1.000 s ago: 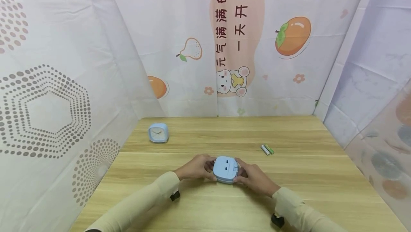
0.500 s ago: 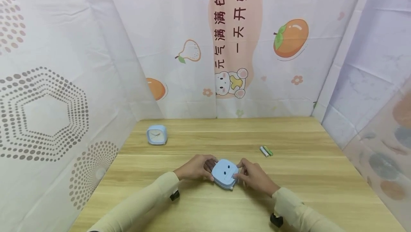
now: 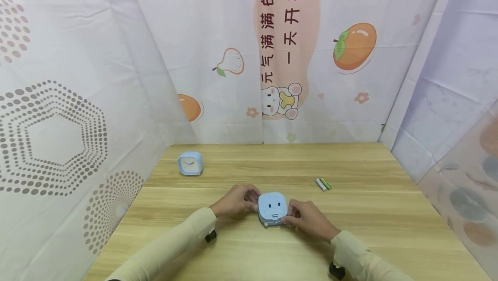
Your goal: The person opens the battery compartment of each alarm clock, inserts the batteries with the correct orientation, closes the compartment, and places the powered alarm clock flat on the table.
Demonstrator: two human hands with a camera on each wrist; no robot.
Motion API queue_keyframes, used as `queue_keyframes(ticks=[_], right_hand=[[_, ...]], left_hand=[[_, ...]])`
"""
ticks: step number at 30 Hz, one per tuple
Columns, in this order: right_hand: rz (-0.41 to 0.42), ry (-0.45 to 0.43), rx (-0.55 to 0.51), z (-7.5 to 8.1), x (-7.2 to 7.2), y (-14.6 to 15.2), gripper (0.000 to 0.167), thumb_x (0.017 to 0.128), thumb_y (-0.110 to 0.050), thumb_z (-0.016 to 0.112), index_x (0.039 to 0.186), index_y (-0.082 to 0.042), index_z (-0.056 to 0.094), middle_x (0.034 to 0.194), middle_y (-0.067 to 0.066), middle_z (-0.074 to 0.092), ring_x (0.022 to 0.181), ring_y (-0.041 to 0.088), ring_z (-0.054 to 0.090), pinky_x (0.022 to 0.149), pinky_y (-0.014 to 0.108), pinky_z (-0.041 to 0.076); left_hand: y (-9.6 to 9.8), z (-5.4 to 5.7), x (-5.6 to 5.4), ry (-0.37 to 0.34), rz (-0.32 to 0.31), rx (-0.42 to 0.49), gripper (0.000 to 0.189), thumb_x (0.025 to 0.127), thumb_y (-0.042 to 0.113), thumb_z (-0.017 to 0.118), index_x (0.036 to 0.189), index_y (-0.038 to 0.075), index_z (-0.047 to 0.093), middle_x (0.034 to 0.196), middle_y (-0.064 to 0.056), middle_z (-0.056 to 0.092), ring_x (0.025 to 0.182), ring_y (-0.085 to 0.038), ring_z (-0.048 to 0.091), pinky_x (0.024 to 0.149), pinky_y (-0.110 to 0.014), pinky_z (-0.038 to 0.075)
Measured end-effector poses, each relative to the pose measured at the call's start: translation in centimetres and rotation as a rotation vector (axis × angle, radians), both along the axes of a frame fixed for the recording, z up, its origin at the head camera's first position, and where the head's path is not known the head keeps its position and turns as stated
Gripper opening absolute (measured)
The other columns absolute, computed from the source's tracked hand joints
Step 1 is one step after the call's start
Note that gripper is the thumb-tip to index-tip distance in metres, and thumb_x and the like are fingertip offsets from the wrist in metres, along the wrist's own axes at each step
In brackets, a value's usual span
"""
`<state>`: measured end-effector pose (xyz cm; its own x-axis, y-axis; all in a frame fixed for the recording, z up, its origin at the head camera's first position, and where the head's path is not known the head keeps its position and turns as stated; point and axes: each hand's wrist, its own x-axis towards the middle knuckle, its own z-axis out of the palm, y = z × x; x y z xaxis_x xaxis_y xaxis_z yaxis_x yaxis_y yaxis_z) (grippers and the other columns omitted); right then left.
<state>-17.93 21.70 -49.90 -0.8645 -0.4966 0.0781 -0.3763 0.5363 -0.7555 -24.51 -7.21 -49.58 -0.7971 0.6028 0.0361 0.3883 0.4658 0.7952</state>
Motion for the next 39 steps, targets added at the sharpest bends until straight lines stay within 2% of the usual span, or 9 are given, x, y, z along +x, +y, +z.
queue_keyframes(ticks=[3, 6, 9, 13, 17, 23, 26, 31, 39], right_hand=[[0.046, -0.019, -0.004, 0.2, 0.0, -0.1, 0.024, 0.097, -0.035, 0.072, 0.085, -0.019, 0.060, 0.073, -0.004, 0.064, 0.057, 0.004, 0.054, 0.049, 0.024, 0.048], [0.070, -0.018, 0.001, 0.5, -0.1, -0.3, 0.025, 0.098, -0.036, 0.070, 0.082, -0.020, 0.061, 0.073, -0.002, 0.064, 0.056, 0.004, 0.054, 0.049, 0.023, 0.048], [0.078, -0.011, 0.009, 0.7, -0.2, -0.4, 0.026, 0.099, -0.036, 0.070, 0.081, -0.020, 0.060, 0.072, -0.002, 0.064, 0.055, 0.004, 0.054, 0.048, 0.023, 0.047], [0.085, -0.005, 0.016, 0.7, -0.2, -0.5, 0.028, 0.099, -0.037, 0.070, 0.081, -0.019, 0.059, 0.071, -0.002, 0.063, 0.055, 0.003, 0.054, 0.048, 0.023, 0.047], [0.085, 0.009, 0.027, 0.8, -0.2, -0.6, 0.028, 0.099, -0.038, 0.069, 0.080, -0.020, 0.059, 0.069, -0.003, 0.063, 0.054, 0.003, 0.053, 0.048, 0.023, 0.047], [0.042, 0.047, 0.065, 1.0, -0.6, -0.8, 0.028, 0.097, -0.038, 0.073, 0.078, -0.022, 0.060, 0.068, -0.011, 0.059, 0.056, 0.002, 0.052, 0.050, 0.022, 0.045], [0.012, 0.053, 0.059, 1.2, -0.7, -0.9, 0.025, 0.094, -0.035, 0.077, 0.082, -0.020, 0.061, 0.069, -0.012, 0.059, 0.058, 0.003, 0.053, 0.051, 0.023, 0.046], [-0.024, 0.152, 0.071, 1.3, -0.8, -1.4, 0.018, 0.089, -0.031, 0.083, 0.092, -0.019, 0.069, 0.074, -0.015, 0.059, 0.064, 0.002, 0.052, 0.057, 0.023, 0.047], [-0.060, 0.380, 0.206, 1.5, -0.6, -2.4, 0.011, 0.085, -0.030, 0.085, 0.092, -0.023, 0.080, 0.096, -0.011, 0.060, 0.074, 0.002, 0.051, 0.064, 0.023, 0.045]], left_hand=[[0.1, 0.0, 0.2, -0.022, -0.017, 0.019, 0.039, 0.082, 0.001, 0.085, 0.118, 0.004, 0.070, 0.094, 0.004, 0.073, 0.086, -0.004, 0.067, 0.078, -0.021, 0.056], [0.1, 0.4, 0.5, -0.071, -0.055, 0.028, 0.058, 0.078, 0.000, 0.089, 0.131, 0.003, 0.065, 0.106, 0.001, 0.073, 0.089, -0.006, 0.069, 0.078, -0.022, 0.057], [0.1, 0.6, 0.8, -0.097, -0.079, 0.003, 0.080, 0.074, 0.008, 0.094, 0.144, 0.006, 0.057, 0.120, 0.001, 0.068, 0.096, -0.008, 0.067, 0.080, -0.023, 0.056], [0.5, 0.5, 1.1, -0.045, -0.111, -0.063, 0.096, 0.073, 0.024, 0.095, 0.154, 0.010, 0.046, 0.133, 0.001, 0.059, 0.106, -0.006, 0.061, 0.085, -0.021, 0.053], [1.0, 0.5, 1.1, 0.021, -0.126, -0.125, 0.096, 0.077, 0.035, 0.093, 0.155, 0.011, 0.044, 0.133, 0.003, 0.054, 0.108, -0.004, 0.058, 0.088, -0.019, 0.051], [1.3, 0.9, 0.9, 0.046, -0.115, -0.173, 0.091, 0.075, 0.040, 0.093, 0.150, 0.012, 0.049, 0.126, 0.008, 0.054, 0.105, -0.005, 0.057, 0.090, -0.020, 0.050], [1.5, 1.2, 0.7, 0.058, -0.118, -0.186, 0.089, 0.073, 0.040, 0.094, 0.146, 0.011, 0.051, 0.124, 0.008, 0.056, 0.104, -0.007, 0.057, 0.091, -0.021, 0.049], [1.6, 1.3, 0.7, 0.074, -0.118, -0.200, 0.091, 0.073, 0.040, 0.094, 0.147, 0.009, 0.051, 0.124, 0.008, 0.058, 0.103, -0.005, 0.056, 0.092, -0.021, 0.048], [1.6, 0.9, 0.7, 0.085, -0.111, -0.207, 0.096, 0.074, 0.044, 0.093, 0.151, 0.008, 0.047, 0.128, 0.006, 0.056, 0.103, -0.006, 0.055, 0.089, -0.020, 0.049]])
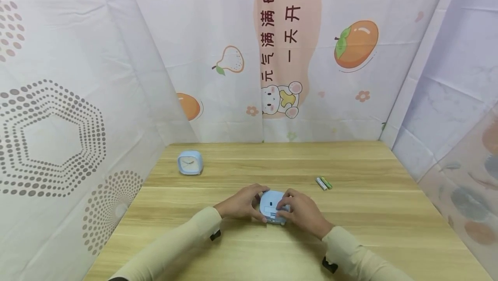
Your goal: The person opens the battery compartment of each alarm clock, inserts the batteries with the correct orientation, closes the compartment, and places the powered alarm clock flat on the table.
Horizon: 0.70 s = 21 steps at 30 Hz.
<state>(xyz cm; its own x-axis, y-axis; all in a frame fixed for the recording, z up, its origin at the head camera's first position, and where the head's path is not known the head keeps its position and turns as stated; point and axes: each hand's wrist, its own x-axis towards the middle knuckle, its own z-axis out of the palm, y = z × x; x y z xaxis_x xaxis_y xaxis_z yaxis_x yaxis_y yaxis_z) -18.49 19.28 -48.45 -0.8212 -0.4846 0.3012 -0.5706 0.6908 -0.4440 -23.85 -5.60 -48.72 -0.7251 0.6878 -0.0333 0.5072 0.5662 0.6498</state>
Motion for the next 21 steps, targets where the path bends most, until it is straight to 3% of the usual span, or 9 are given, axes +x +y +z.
queue_keyframes(ticks=[3, 10, 17, 21], right_hand=[[0.004, 0.074, 0.035, 0.1, 0.3, -0.3, 0.013, 0.084, -0.031, 0.086, 0.092, -0.022, 0.081, 0.097, -0.009, 0.059, 0.074, 0.000, 0.050, 0.063, 0.022, 0.046], [0.013, 0.148, 0.078, 0.1, 0.7, -0.6, 0.019, 0.082, -0.033, 0.088, 0.094, -0.019, 0.083, 0.101, -0.007, 0.058, 0.072, -0.002, 0.053, 0.060, 0.020, 0.047], [0.051, 0.322, 0.166, 0.3, 1.0, -1.5, 0.016, 0.077, -0.027, 0.092, 0.082, -0.017, 0.081, 0.095, -0.007, 0.063, 0.081, 0.006, 0.061, 0.062, 0.025, 0.054], [0.046, 0.328, 0.193, 0.5, 1.2, -1.9, 0.015, 0.078, -0.024, 0.092, 0.078, -0.016, 0.079, 0.092, -0.007, 0.065, 0.082, 0.009, 0.063, 0.063, 0.026, 0.055]], left_hand=[[0.0, -0.1, 0.0, 0.006, 0.000, -0.012, 0.098, 0.074, 0.046, 0.092, 0.152, 0.008, 0.047, 0.129, 0.005, 0.055, 0.104, -0.006, 0.055, 0.089, -0.020, 0.049], [-0.1, -0.3, -0.1, 0.020, -0.006, -0.029, 0.099, 0.075, 0.050, 0.090, 0.153, 0.009, 0.046, 0.133, 0.004, 0.054, 0.104, -0.005, 0.055, 0.089, -0.019, 0.049], [0.0, -0.4, -0.3, 0.025, 0.010, -0.027, 0.098, 0.074, 0.052, 0.090, 0.151, 0.008, 0.048, 0.132, 0.004, 0.054, 0.104, -0.006, 0.054, 0.090, -0.020, 0.048], [0.1, -0.4, -0.3, 0.034, 0.004, -0.032, 0.098, 0.074, 0.052, 0.090, 0.150, 0.007, 0.049, 0.130, 0.004, 0.054, 0.103, -0.005, 0.054, 0.090, -0.019, 0.048]])
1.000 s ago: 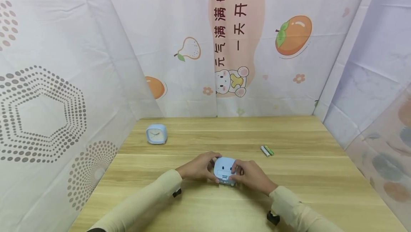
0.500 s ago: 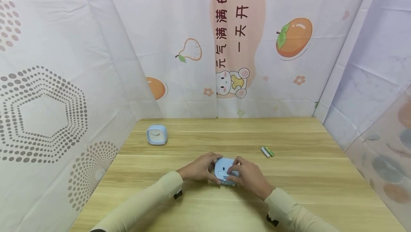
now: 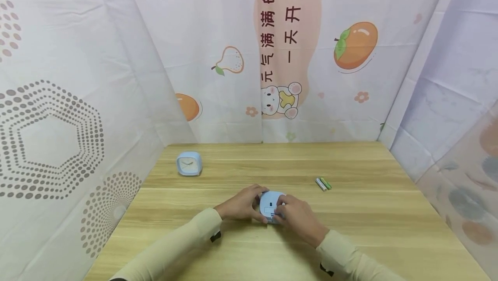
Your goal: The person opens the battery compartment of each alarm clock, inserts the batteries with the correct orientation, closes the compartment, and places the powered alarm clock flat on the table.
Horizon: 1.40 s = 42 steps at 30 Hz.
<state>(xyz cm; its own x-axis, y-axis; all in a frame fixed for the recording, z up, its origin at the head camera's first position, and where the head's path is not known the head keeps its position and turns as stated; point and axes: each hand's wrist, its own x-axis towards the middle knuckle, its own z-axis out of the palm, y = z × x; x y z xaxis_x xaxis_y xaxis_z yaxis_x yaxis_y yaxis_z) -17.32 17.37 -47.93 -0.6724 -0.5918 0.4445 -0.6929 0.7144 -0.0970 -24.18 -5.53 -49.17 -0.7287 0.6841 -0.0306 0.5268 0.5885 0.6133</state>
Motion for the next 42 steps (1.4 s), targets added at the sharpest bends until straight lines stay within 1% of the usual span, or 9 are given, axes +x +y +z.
queue_keyframes(ticks=[4, 8, 13, 17, 20, 24, 28, 35, 42], right_hand=[[-0.016, -0.045, 0.001, 0.4, -0.2, -0.2, 0.013, 0.078, -0.020, 0.091, 0.077, -0.016, 0.079, 0.090, -0.007, 0.066, 0.080, 0.007, 0.062, 0.063, 0.025, 0.054], [-0.002, -0.066, 0.021, 0.8, -0.5, -0.4, 0.012, 0.078, -0.018, 0.091, 0.077, -0.016, 0.079, 0.087, -0.008, 0.064, 0.076, 0.005, 0.059, 0.062, 0.024, 0.053], [0.031, -0.043, 0.065, 1.0, -0.7, -0.6, 0.012, 0.080, -0.018, 0.089, 0.078, -0.016, 0.078, 0.084, -0.007, 0.061, 0.071, 0.002, 0.055, 0.058, 0.022, 0.051], [0.052, -0.027, 0.096, 1.0, -0.9, -0.8, 0.015, 0.082, -0.015, 0.087, 0.074, -0.018, 0.075, 0.080, -0.008, 0.056, 0.068, 0.000, 0.047, 0.055, 0.022, 0.048], [0.067, -0.025, 0.096, 0.9, -0.9, -0.8, 0.017, 0.081, -0.012, 0.086, 0.073, -0.018, 0.073, 0.078, -0.010, 0.052, 0.066, -0.001, 0.041, 0.054, 0.021, 0.045], [0.090, -0.016, 0.078, 0.8, -0.8, -0.7, 0.016, 0.080, -0.007, 0.085, 0.074, -0.017, 0.074, 0.078, -0.011, 0.053, 0.066, -0.002, 0.040, 0.053, 0.019, 0.044], [0.112, 0.011, 0.079, 0.6, -0.7, -0.7, 0.015, 0.079, -0.002, 0.084, 0.077, -0.015, 0.076, 0.079, -0.009, 0.055, 0.066, -0.002, 0.041, 0.054, 0.018, 0.044], [0.140, 0.088, 0.078, 0.2, -0.8, -0.7, 0.019, 0.076, 0.001, 0.083, 0.075, -0.015, 0.073, 0.078, -0.008, 0.054, 0.065, -0.001, 0.039, 0.053, 0.017, 0.042], [0.175, 0.172, 0.057, 0.0, -0.6, -0.5, 0.019, 0.073, -0.003, 0.088, 0.080, -0.014, 0.074, 0.082, -0.005, 0.059, 0.069, 0.002, 0.051, 0.054, 0.020, 0.048]], left_hand=[[0.0, 0.0, 0.0, 0.006, 0.004, -0.001, 0.097, 0.074, 0.051, 0.091, 0.150, 0.007, 0.049, 0.129, 0.004, 0.055, 0.104, -0.004, 0.053, 0.091, -0.019, 0.047], [0.1, 0.0, 0.1, 0.003, 0.004, 0.000, 0.098, 0.074, 0.051, 0.090, 0.150, 0.007, 0.048, 0.129, 0.004, 0.055, 0.103, -0.004, 0.053, 0.089, -0.019, 0.048], [0.0, 0.1, 0.1, 0.000, 0.005, 0.006, 0.098, 0.074, 0.051, 0.091, 0.150, 0.006, 0.048, 0.131, 0.004, 0.055, 0.104, -0.004, 0.054, 0.090, -0.019, 0.047], [-0.1, 0.3, 0.1, 0.013, 0.003, 0.005, 0.098, 0.074, 0.055, 0.089, 0.150, 0.008, 0.049, 0.133, 0.004, 0.054, 0.106, -0.005, 0.053, 0.090, -0.020, 0.047], [0.0, 0.3, 0.0, 0.038, -0.005, -0.010, 0.096, 0.074, 0.059, 0.087, 0.147, 0.010, 0.051, 0.133, 0.004, 0.055, 0.106, -0.005, 0.053, 0.090, -0.021, 0.047], [0.2, 0.2, 0.0, 0.060, -0.001, -0.029, 0.093, 0.073, 0.059, 0.088, 0.144, 0.010, 0.053, 0.129, 0.005, 0.056, 0.104, -0.003, 0.052, 0.089, -0.021, 0.047], [0.3, 0.3, 0.1, 0.068, 0.016, -0.042, 0.095, 0.072, 0.056, 0.090, 0.145, 0.007, 0.053, 0.128, 0.004, 0.057, 0.104, -0.003, 0.052, 0.089, -0.021, 0.047], [0.4, 0.1, 0.1, 0.070, 0.037, -0.052, 0.098, 0.072, 0.055, 0.091, 0.147, 0.006, 0.052, 0.129, 0.002, 0.057, 0.104, -0.004, 0.053, 0.090, -0.021, 0.047], [0.4, 0.2, 0.1, 0.071, 0.048, -0.062, 0.098, 0.070, 0.055, 0.092, 0.146, 0.007, 0.053, 0.123, 0.004, 0.057, 0.099, -0.003, 0.052, 0.086, -0.020, 0.047]])
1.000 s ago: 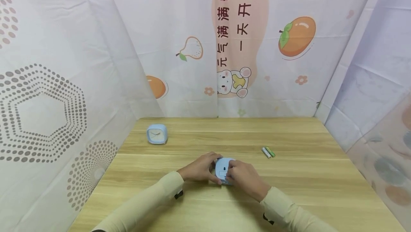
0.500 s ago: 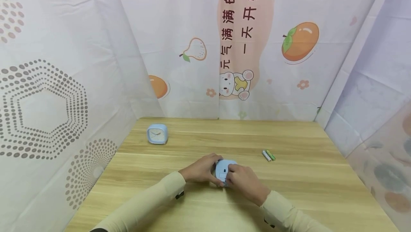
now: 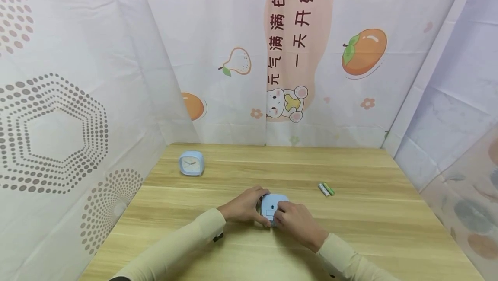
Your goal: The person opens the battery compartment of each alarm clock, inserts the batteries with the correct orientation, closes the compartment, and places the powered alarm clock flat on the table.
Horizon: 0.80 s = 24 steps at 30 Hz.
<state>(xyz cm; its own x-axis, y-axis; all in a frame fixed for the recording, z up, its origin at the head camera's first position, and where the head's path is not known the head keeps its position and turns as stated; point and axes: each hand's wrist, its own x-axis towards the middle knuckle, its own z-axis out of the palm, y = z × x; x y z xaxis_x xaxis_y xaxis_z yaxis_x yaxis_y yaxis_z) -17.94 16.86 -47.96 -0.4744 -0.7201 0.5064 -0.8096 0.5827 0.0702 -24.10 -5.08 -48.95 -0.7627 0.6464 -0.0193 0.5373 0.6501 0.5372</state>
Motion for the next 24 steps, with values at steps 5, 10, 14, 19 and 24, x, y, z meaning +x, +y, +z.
queue_keyframes(ticks=[5, 10, 14, 19, 24], right_hand=[[-0.006, 0.022, -0.024, -0.24, 0.01, 0.17, 0.021, 0.072, -0.002, 0.089, 0.080, -0.015, 0.074, 0.081, -0.006, 0.061, 0.068, 0.003, 0.053, 0.055, 0.020, 0.049], [-0.009, 0.026, -0.040, -0.35, -0.03, 0.27, 0.021, 0.072, -0.003, 0.090, 0.081, -0.015, 0.075, 0.081, -0.006, 0.063, 0.069, 0.003, 0.056, 0.056, 0.022, 0.051], [-0.007, 0.028, -0.047, -0.36, -0.09, 0.33, 0.021, 0.071, -0.004, 0.091, 0.083, -0.014, 0.076, 0.082, -0.005, 0.065, 0.070, 0.004, 0.059, 0.057, 0.023, 0.053], [-0.006, 0.037, -0.058, -0.35, -0.20, 0.46, 0.021, 0.071, -0.005, 0.091, 0.084, -0.014, 0.077, 0.081, -0.006, 0.065, 0.069, 0.004, 0.059, 0.055, 0.021, 0.051], [-0.019, 0.052, -0.062, -0.39, -0.24, 0.48, 0.019, 0.073, -0.009, 0.091, 0.084, -0.014, 0.077, 0.080, -0.006, 0.065, 0.067, 0.002, 0.058, 0.052, 0.020, 0.048]], left_hand=[[0.06, -0.16, 0.01, -0.012, 0.011, 0.005, 0.097, 0.070, 0.055, 0.092, 0.145, 0.007, 0.053, 0.123, 0.004, 0.057, 0.099, -0.003, 0.052, 0.086, -0.020, 0.047], [0.09, -0.22, -0.01, -0.013, 0.012, 0.006, 0.097, 0.070, 0.055, 0.092, 0.145, 0.007, 0.053, 0.123, 0.004, 0.056, 0.100, -0.004, 0.052, 0.087, -0.020, 0.047], [0.03, -0.27, 0.05, -0.010, 0.005, 0.008, 0.100, 0.070, 0.055, 0.091, 0.148, 0.007, 0.052, 0.122, 0.005, 0.056, 0.098, -0.003, 0.051, 0.086, -0.020, 0.047], [-0.04, -0.28, 0.10, 0.002, -0.003, 0.010, 0.101, 0.071, 0.057, 0.091, 0.148, 0.005, 0.052, 0.120, 0.005, 0.055, 0.098, -0.003, 0.051, 0.086, -0.019, 0.047], [-0.09, -0.30, 0.16, -0.003, -0.002, 0.016, 0.101, 0.070, 0.057, 0.091, 0.148, 0.005, 0.052, 0.120, 0.006, 0.054, 0.098, -0.003, 0.050, 0.086, -0.019, 0.047]])
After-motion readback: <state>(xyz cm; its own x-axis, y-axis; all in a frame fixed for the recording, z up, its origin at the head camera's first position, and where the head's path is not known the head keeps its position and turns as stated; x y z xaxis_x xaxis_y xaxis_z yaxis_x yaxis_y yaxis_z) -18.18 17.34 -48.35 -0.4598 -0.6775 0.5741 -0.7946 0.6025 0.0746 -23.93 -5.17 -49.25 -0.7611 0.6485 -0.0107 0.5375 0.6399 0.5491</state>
